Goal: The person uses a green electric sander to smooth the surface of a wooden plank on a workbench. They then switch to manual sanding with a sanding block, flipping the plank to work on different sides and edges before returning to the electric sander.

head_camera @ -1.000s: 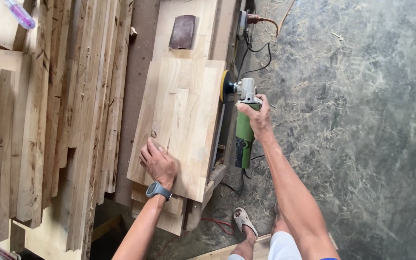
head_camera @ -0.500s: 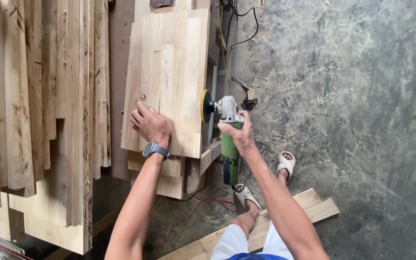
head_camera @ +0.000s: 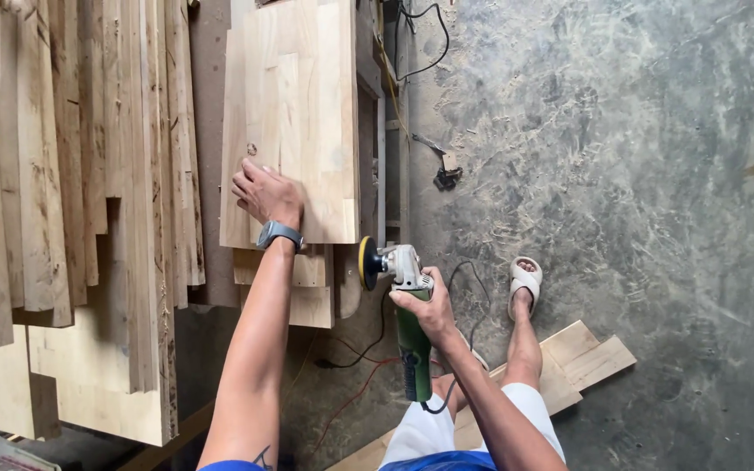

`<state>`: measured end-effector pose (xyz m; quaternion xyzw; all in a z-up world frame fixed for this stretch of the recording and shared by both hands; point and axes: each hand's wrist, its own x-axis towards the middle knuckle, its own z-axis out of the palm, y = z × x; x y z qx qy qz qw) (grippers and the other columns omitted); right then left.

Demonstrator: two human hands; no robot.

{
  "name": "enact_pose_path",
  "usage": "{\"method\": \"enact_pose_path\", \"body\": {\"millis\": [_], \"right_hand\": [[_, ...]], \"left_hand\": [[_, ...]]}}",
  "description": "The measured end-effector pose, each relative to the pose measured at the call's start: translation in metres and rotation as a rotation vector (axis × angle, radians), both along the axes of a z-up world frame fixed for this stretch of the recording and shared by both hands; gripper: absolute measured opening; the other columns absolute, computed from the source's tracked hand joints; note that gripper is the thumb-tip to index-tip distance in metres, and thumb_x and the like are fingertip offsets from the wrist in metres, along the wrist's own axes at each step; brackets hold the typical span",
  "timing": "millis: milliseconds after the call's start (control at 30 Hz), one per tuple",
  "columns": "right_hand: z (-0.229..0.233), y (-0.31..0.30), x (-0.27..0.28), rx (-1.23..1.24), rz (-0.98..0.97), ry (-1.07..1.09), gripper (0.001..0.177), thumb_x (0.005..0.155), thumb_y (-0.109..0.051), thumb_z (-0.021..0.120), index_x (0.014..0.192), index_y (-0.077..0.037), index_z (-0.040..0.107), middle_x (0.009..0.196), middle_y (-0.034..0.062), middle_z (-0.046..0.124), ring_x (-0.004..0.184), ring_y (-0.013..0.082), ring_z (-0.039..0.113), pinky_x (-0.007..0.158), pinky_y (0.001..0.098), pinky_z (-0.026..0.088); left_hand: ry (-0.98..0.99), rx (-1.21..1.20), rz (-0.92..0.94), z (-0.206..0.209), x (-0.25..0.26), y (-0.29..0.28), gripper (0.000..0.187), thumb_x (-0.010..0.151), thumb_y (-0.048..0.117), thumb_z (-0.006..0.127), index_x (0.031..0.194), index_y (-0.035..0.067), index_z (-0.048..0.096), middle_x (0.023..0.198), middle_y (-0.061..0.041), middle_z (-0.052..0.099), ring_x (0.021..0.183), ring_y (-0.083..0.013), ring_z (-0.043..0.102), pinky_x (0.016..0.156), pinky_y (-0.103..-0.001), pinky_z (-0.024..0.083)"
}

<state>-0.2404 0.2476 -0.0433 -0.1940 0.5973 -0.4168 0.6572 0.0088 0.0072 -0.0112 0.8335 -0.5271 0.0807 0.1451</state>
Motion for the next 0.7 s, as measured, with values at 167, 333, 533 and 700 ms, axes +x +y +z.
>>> {"method": "enact_pose_path", "body": {"millis": [167,333,533,700], "right_hand": [[-0.012,-0.012,0.005,0.029,-0.035,0.035,0.077,0.061,-0.032,0.100,0.122,-0.011,0.057,0.093,0.0080,0.064,0.085,0.0176,0.061,0.078,0.0351,0.051],[-0.028,-0.042,0.008,0.018,0.025,0.118,0.080,0.062,-0.035,0.101,0.124,-0.015,0.056,0.099,0.0119,0.068,0.092,0.0223,0.067,0.085,0.0409,0.051],[-0.026,-0.086,0.002,0.007,-0.009,0.100,0.080,0.064,-0.035,0.100,0.125,-0.011,0.054,0.102,0.0133,0.066,0.095,0.0227,0.063,0.091,0.0418,0.051],[-0.004,-0.130,0.000,-0.076,-0.039,0.038,0.084,0.059,-0.038,0.100,0.123,-0.011,0.053,0.102,0.0097,0.064,0.096,0.0234,0.060,0.090,0.0427,0.050]], "left_hand": [[-0.009,-0.002,0.010,-0.007,0.005,-0.001,0.045,0.103,0.027,0.043,0.141,0.003,0.046,0.122,-0.015,0.051,0.119,-0.0368,0.048,0.095,-0.050,0.043],[0.015,0.001,0.004,0.000,0.000,-0.002,0.045,0.102,0.026,0.044,0.141,0.003,0.046,0.123,-0.015,0.051,0.120,-0.0365,0.048,0.097,-0.050,0.042],[0.002,0.006,0.038,0.002,-0.005,-0.004,0.045,0.102,0.025,0.044,0.142,0.004,0.046,0.123,-0.015,0.051,0.120,-0.0361,0.048,0.096,-0.050,0.043],[0.011,0.007,0.015,0.009,-0.009,-0.002,0.045,0.101,0.021,0.043,0.141,0.001,0.047,0.121,-0.017,0.052,0.117,-0.0396,0.049,0.093,-0.051,0.043]]}}
